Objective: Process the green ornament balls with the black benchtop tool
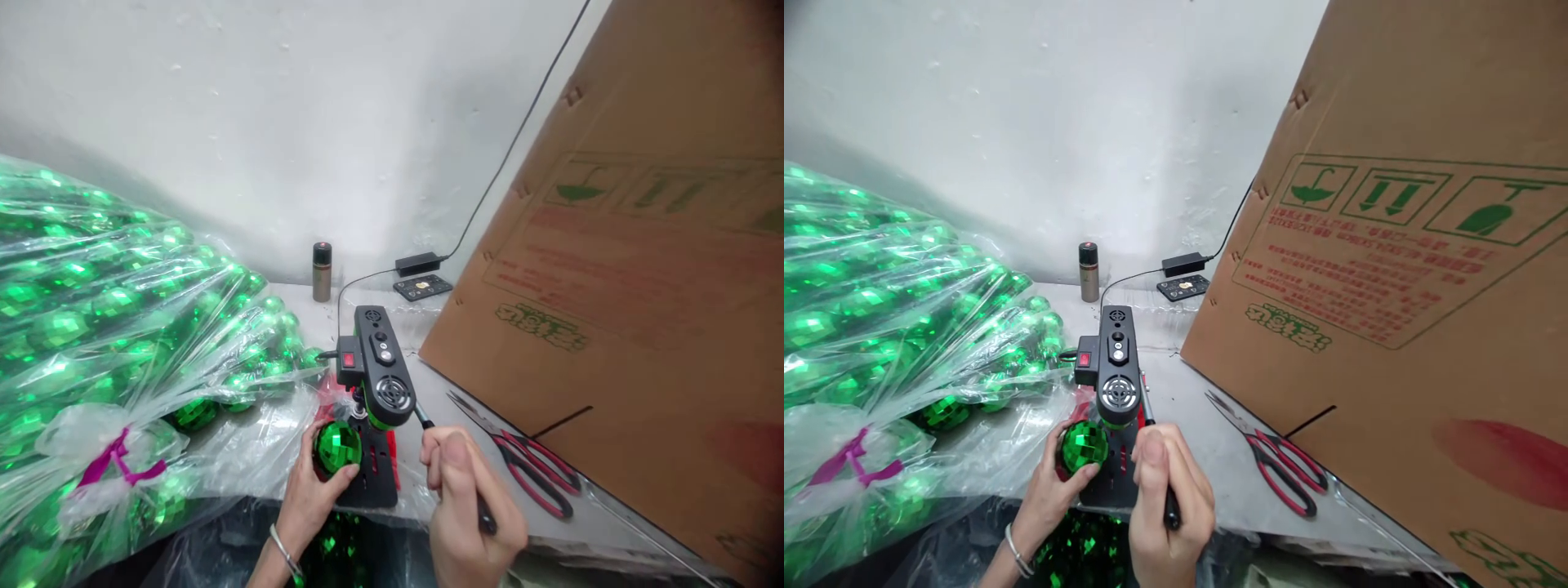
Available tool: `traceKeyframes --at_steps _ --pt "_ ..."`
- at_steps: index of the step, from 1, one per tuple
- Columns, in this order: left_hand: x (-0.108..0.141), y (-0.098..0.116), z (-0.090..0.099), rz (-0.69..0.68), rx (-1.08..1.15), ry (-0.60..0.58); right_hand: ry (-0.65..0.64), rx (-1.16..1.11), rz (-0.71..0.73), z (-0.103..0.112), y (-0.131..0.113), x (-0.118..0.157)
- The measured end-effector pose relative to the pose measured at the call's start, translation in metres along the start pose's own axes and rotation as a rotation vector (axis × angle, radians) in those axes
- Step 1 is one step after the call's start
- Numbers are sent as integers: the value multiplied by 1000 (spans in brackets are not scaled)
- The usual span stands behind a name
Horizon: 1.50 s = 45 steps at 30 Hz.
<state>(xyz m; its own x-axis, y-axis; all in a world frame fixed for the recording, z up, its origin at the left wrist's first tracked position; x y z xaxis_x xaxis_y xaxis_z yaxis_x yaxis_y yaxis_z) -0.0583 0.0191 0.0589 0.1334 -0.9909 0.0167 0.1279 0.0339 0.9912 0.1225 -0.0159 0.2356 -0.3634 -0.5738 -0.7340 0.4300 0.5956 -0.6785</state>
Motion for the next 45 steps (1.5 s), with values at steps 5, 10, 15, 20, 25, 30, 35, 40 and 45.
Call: traceKeyframes --at_steps 5,10,15,20,25,30,35,40,45 --pt "-9 1 -18 -145 -135 -59 -7 -16 45 0 7 7" --pt "-12 0 -30 -288 -271 -49 3 -11 52 2 8 11" --pt "-11 8 -43 -355 -425 3 -8 -12 65 3 6 9" --pt "-8 15 -48 -373 -505 16 -23 -5 62 2 4 7" --pt "-14 7 -46 -297 -500 26 -14 -8 57 3 4 8" --pt "-13 -3 -46 -313 -393 -16 -17 -12 50 2 4 10" --pt "-9 -9 -51 -265 -220 -131 -12 -8 43 2 4 10" --pt "-12 -16 -50 -232 -153 -74 -18 -25 68 2 4 11" --pt "-14 -18 -51 -257 -156 -88 24 -20 76 2 5 14"
Point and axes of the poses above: each hand's wrist, its own x-axis away from the middle knuckle, its own z-axis out of the back of the hand, y = z × x, the point moved 4 cm from there along -x, towards the middle knuckle, and after that the axes turned 5 degrees about x, right-handed, at the moved point
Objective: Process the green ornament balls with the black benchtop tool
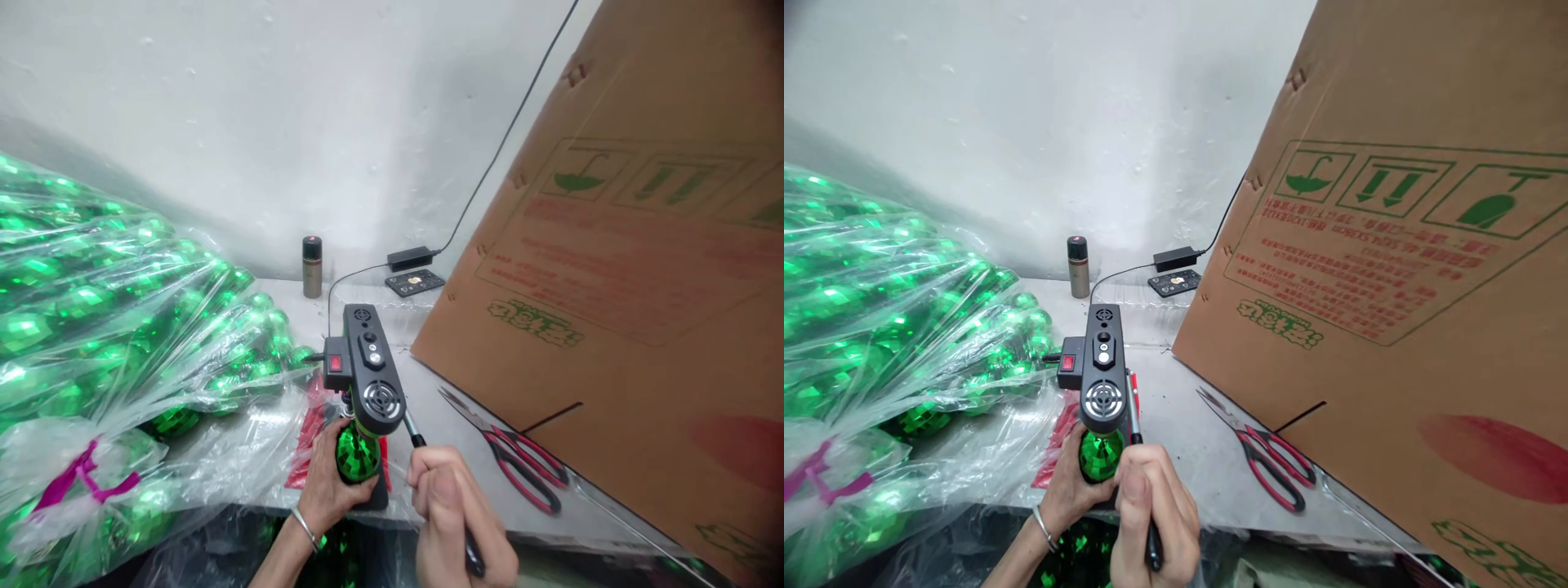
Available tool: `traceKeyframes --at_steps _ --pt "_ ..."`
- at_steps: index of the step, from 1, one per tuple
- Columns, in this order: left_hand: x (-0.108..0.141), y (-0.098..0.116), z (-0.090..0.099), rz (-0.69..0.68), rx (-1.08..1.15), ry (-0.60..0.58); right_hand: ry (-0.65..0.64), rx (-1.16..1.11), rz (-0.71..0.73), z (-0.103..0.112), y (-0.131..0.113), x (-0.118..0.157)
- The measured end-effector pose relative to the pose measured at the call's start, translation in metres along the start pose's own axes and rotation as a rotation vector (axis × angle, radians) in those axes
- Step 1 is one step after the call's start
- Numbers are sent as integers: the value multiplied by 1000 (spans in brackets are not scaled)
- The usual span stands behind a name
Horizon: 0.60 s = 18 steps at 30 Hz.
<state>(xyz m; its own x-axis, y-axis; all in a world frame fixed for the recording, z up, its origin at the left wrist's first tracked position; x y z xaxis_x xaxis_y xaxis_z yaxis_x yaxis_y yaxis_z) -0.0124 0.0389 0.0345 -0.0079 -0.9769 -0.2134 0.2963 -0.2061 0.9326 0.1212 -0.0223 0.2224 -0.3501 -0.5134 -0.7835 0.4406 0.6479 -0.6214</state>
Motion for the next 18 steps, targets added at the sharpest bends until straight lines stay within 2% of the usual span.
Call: traceKeyframes --at_steps 4,10,18 --pt "1 0 -1 -23 -24 2 14 -3 -13 -2 1 3" --pt "3 -2 -3 -77 -63 29 116 6 12 -4 5 15" --pt "3 -1 -2 -114 -103 38 141 11 10 -4 15 24"
Point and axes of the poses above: each hand's wrist, its own x-axis away from the middle knuckle, its own z-axis out of the back of the hand, y = z × x, the point moved 4 cm from there along -x, towards the middle knuckle, and after that the axes turned 5 degrees about x, right-handed, at the moved point
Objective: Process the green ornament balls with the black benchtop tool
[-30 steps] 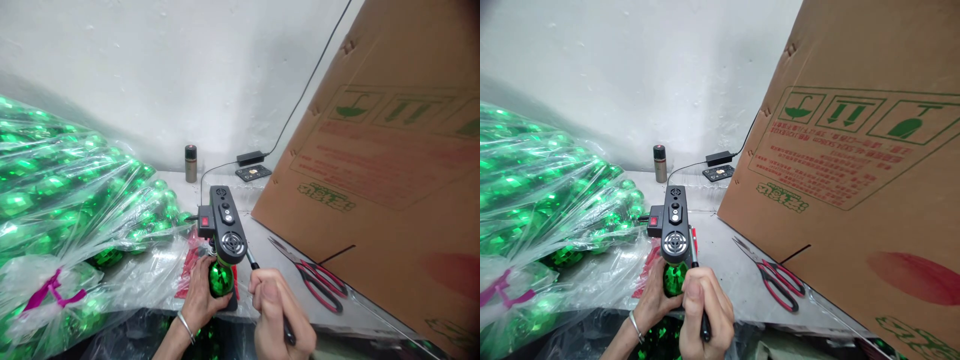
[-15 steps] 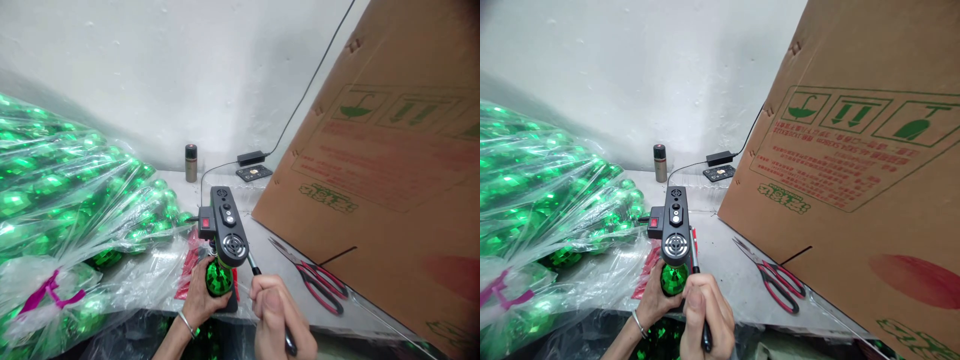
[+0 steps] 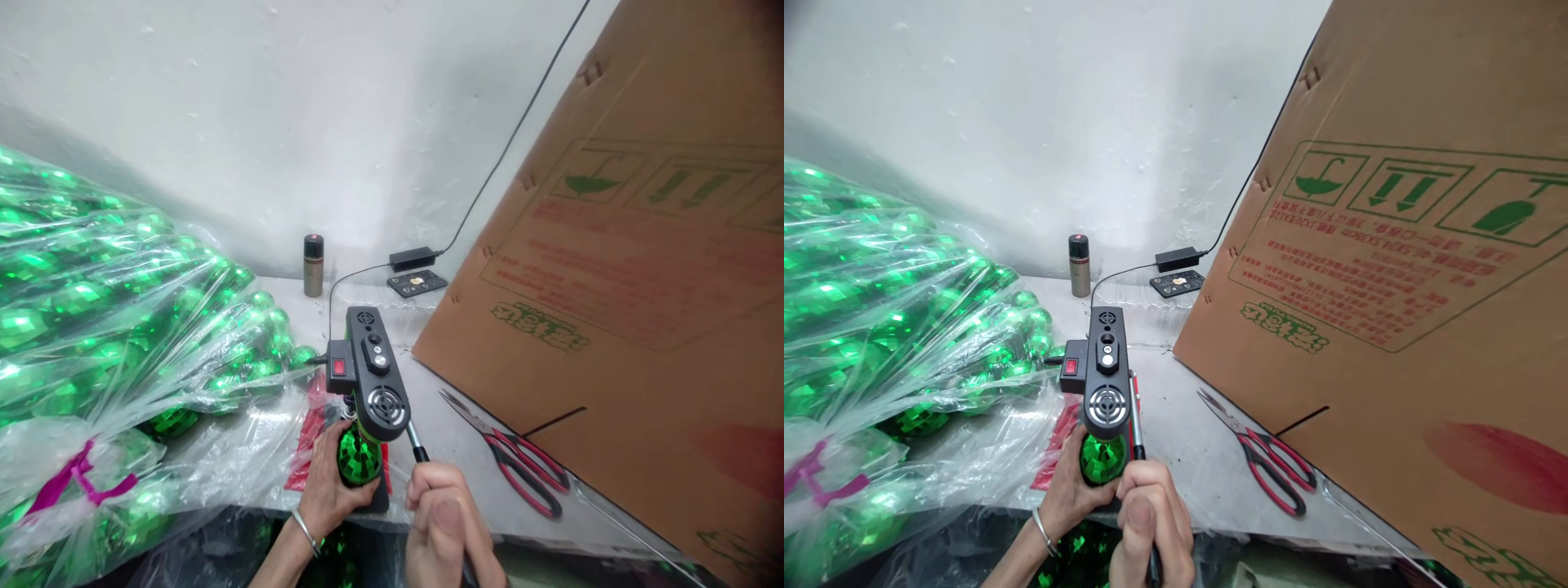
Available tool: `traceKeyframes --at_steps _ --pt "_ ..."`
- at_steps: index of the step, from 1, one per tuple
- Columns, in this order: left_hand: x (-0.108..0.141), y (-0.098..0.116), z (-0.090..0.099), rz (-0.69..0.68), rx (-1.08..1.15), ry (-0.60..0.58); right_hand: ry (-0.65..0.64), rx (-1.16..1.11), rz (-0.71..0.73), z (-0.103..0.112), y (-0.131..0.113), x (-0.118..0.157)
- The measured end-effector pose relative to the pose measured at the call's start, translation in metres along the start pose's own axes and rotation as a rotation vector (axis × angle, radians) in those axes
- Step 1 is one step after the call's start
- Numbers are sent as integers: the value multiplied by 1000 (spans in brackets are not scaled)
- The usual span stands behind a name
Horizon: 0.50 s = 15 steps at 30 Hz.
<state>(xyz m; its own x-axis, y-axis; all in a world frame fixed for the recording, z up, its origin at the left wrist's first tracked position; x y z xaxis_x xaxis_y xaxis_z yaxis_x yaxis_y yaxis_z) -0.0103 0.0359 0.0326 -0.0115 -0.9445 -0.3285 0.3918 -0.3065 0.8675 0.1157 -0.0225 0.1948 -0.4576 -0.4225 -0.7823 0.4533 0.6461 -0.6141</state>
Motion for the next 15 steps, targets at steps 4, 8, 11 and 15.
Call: traceKeyframes --at_steps 4,8,11,15 --pt "2 -2 -2 -19 10 11 -18 19 -43 0 2 3" --pt "1 -1 -2 -12 7 6 -18 6 -36 1 6 6" --pt "0 1 -1 -1 6 -9 -39 -9 -2 1 8 5" --pt "-1 2 0 20 4 -20 -50 -4 9 2 11 6"
Point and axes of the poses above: each hand's wrist, its own x-axis away from the middle knuckle, its own z-axis out of the back of the hand, y = z × x, the point moved 4 cm from there along -x, towards the middle knuckle, and after that the axes turned 5 degrees about x, right-handed, at the moved point
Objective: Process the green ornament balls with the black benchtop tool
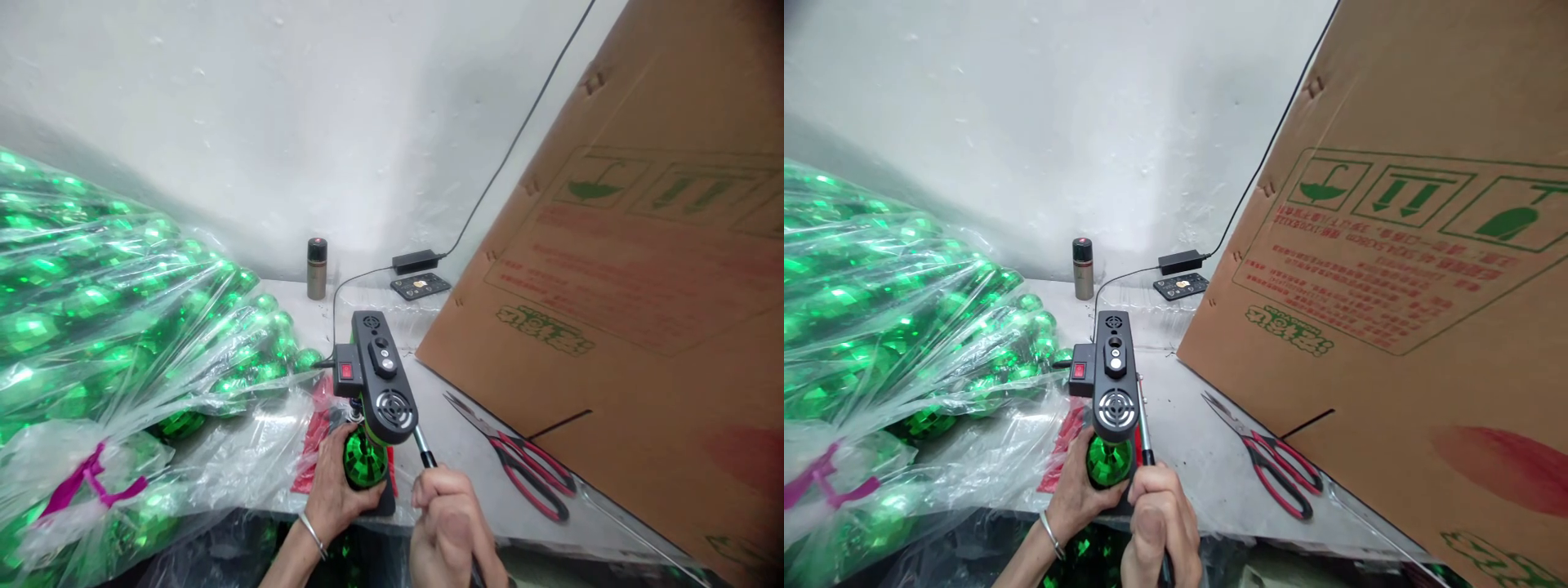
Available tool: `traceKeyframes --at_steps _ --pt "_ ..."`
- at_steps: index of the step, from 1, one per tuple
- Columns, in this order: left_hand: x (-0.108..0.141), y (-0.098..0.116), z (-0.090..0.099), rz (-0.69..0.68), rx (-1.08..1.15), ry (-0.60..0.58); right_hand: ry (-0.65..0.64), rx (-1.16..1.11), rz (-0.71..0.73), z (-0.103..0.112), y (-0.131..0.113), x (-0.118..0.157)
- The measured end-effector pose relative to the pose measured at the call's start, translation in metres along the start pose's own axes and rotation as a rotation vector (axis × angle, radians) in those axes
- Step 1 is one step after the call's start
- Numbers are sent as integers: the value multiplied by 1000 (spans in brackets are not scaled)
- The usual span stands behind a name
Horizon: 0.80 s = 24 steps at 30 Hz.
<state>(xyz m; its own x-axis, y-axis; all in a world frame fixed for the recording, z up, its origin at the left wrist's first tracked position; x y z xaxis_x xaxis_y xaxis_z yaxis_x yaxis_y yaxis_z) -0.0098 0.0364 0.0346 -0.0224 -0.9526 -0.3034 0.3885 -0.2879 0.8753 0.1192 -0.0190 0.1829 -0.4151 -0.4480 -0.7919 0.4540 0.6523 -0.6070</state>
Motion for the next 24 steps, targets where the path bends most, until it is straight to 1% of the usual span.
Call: traceKeyframes --at_steps 3,6,9,13,19,24 --pt "0 -2 -1 10 3 3 -18 -21 -8 4 6 6" --pt "0 -5 -3 12 -3 13 -64 -51 -18 8 13 11" --pt "-1 -6 -3 -6 2 16 -93 -51 -28 10 14 12" --pt "-4 -2 1 -30 16 -2 -82 -29 -19 9 12 11" --pt "-10 6 7 11 2 -68 -66 -7 -11 8 14 13" --pt "-11 7 8 29 28 -66 -66 -29 -17 6 14 14"
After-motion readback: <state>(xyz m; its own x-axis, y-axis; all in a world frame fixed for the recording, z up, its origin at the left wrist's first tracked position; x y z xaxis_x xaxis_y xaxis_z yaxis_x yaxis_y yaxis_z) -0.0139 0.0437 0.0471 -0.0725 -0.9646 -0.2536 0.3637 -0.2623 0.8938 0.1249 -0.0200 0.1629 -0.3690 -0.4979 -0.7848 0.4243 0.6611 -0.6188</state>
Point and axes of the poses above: each hand's wrist, its own x-axis away from the middle knuckle, its own z-axis out of the back of the hand, y = z × x, the point moved 4 cm from there along -x, towards the middle knuckle, and after that the axes turned 5 degrees about x, right-handed, at the moved point
